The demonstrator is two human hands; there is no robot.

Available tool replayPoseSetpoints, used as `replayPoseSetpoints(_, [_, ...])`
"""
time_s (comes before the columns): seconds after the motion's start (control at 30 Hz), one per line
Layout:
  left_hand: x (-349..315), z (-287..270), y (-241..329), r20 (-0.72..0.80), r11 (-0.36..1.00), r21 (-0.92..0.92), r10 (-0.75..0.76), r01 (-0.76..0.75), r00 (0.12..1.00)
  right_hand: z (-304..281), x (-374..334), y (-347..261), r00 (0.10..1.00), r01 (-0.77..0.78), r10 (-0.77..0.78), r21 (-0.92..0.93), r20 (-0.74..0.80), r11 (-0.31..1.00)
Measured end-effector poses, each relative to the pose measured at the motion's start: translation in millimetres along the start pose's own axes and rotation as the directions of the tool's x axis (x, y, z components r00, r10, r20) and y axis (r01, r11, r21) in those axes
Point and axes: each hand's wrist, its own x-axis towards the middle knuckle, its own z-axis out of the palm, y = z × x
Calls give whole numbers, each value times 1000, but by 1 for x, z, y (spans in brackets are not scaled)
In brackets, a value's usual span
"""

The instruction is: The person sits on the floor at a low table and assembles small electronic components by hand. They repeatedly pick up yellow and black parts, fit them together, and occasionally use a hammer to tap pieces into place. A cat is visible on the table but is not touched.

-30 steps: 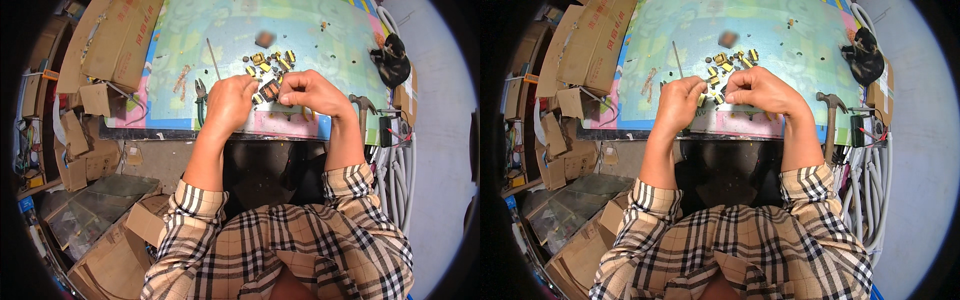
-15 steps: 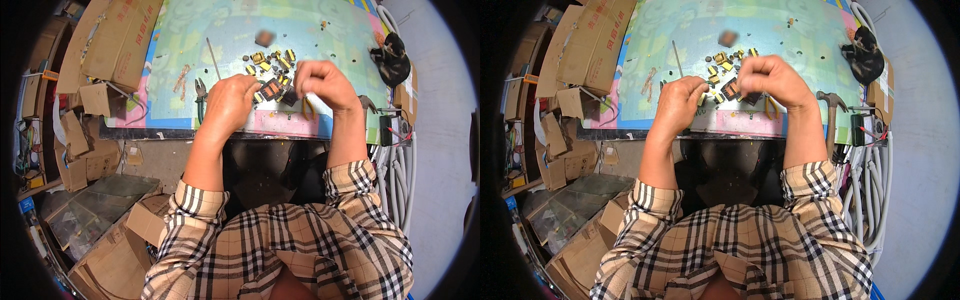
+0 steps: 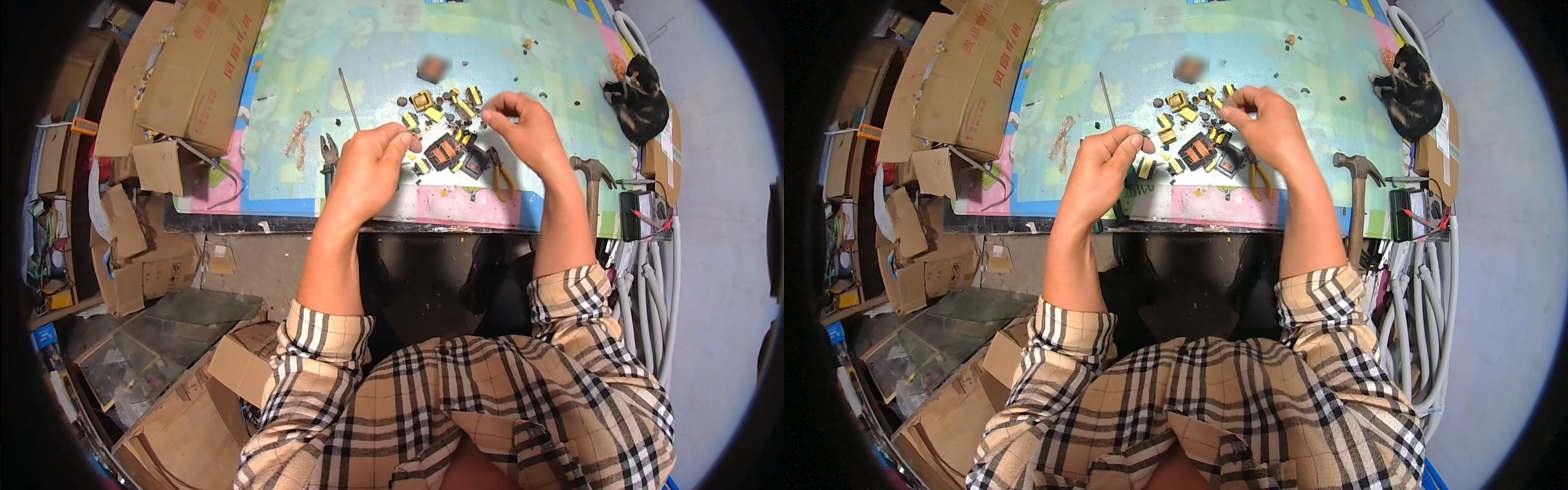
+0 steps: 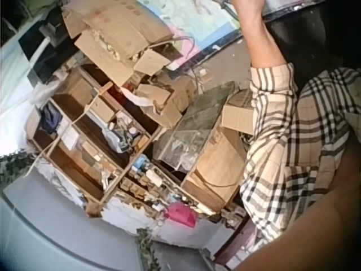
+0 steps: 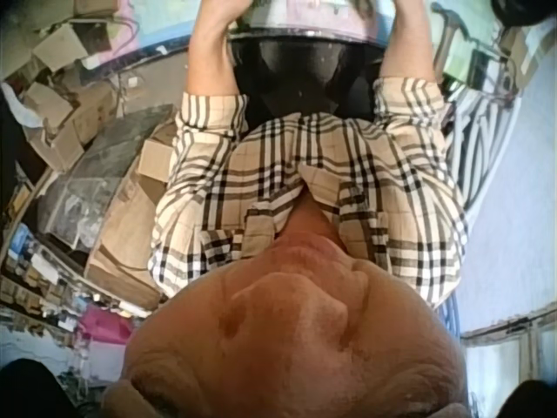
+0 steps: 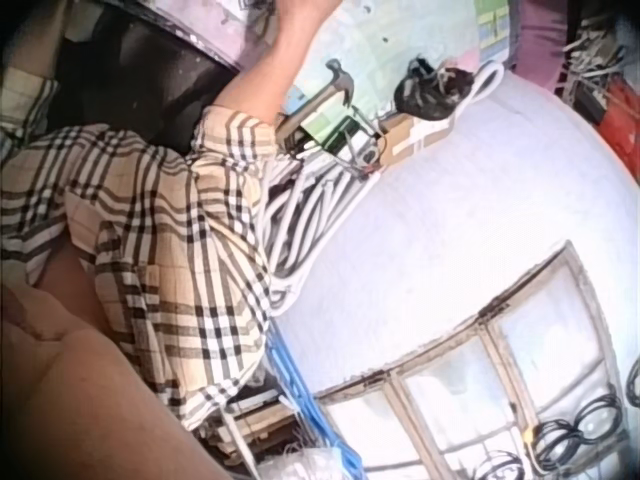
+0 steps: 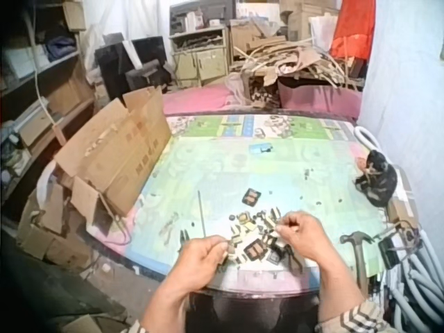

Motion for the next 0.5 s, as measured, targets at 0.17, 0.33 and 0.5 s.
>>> replayPoseSetpoints(0.17, [2, 3, 0, -12, 994, 88, -58, 59, 998, 23, -7, -51, 855, 467, -446, 19, -264, 884])
replayPoseSetpoints(0.33, [3, 5, 9, 11, 996, 82, -42, 41, 999, 38, -15, -52, 918, 393, -395, 67, 23, 917])
replayPoseSetpoints(0.5, [2, 7, -3, 4, 996, 81, -46, 45, 999, 32, -10, -37, 973, 230, -232, 140, -8, 963])
